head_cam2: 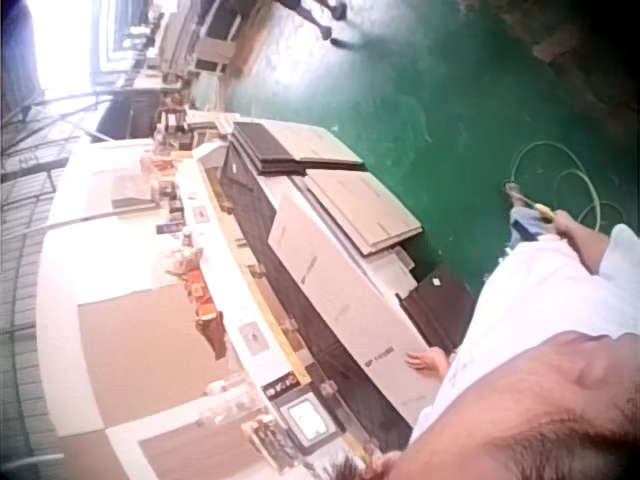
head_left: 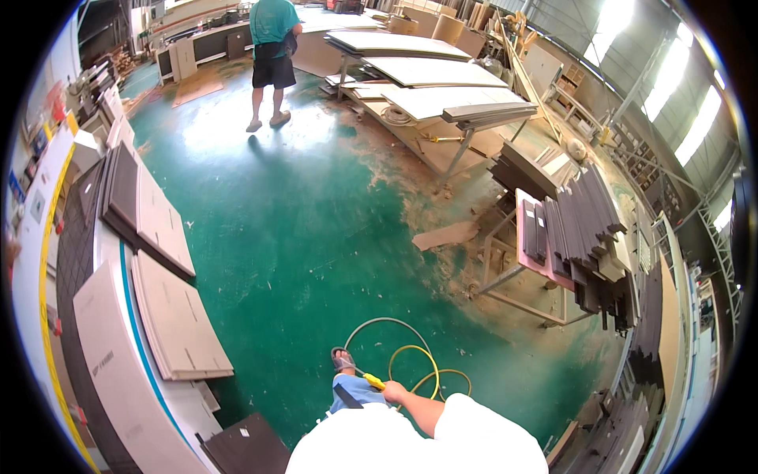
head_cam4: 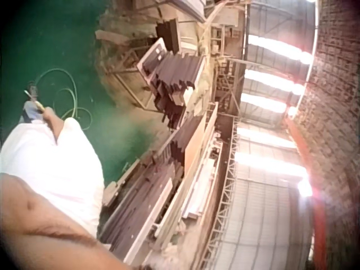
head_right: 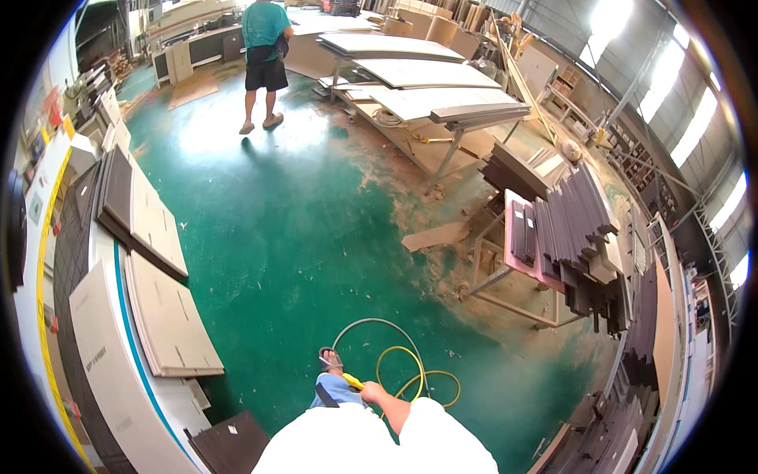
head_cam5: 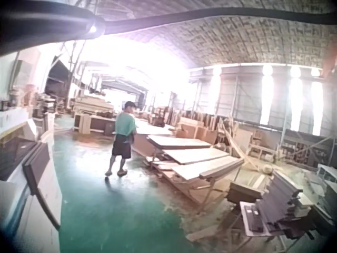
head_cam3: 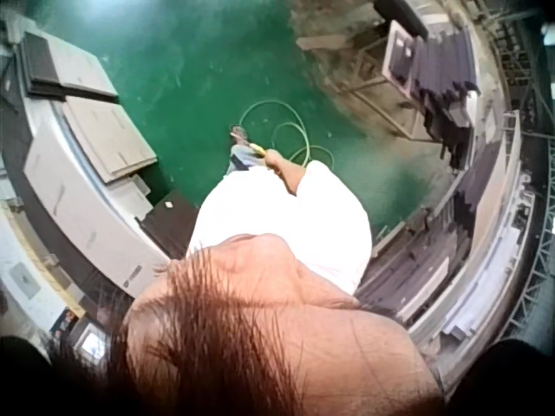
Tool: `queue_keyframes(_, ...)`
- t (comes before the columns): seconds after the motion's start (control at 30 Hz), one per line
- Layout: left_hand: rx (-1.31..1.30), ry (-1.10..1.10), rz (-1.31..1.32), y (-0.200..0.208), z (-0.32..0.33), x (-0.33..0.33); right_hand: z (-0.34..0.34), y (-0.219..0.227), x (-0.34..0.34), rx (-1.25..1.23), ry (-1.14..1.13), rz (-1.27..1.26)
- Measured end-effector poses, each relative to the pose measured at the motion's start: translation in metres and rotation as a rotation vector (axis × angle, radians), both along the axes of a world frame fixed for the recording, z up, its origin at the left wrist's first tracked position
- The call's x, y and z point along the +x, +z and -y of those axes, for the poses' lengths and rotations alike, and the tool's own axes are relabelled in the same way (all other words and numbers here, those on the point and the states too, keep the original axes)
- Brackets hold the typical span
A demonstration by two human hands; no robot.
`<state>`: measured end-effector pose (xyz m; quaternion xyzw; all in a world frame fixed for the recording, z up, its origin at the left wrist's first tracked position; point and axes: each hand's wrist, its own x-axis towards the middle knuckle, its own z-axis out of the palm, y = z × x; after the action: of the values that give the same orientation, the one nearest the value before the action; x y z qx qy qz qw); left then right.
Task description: The person uses a yellow air blower to remove dust from large white panels in a workshop. They repeatedly pick up panels, blow air along the surfaces, and wipe them with a cloth. The person stacks the cleaned panels on a nearby rack.
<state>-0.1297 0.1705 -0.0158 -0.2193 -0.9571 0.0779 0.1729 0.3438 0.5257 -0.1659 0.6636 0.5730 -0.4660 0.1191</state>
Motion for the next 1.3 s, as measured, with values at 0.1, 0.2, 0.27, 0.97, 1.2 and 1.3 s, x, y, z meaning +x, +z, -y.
queue_keyframes(0.1,-0.01,-0.039,0.206,-0.005,-0.084,0.02,-0.065,-0.012,0.03,0.031,-0.104,-0.056)
queue_keyframes(0.2,0.037,-0.036,0.729,-0.017,-0.189,0.04,-0.119,-0.007,0.065,-0.046,-0.227,-0.113)
queue_keyframes(0.27,0.263,0.189,1.302,-0.033,-0.264,0.047,-0.167,0.014,0.089,-0.135,-0.414,-0.231)
queue_keyframes(0.97,-0.143,-0.256,1.629,-0.159,-1.045,0.051,-0.666,0.089,0.14,-0.204,-1.424,-1.499)
queue_keyframes(1.2,0.168,-0.444,1.646,-0.031,-1.329,0.128,-0.868,0.099,0.087,-0.41,-1.534,-1.851)
queue_keyframes(1.3,0.18,-0.457,1.599,-0.013,-1.399,0.136,-0.972,0.092,0.079,-0.633,-1.323,-1.693)
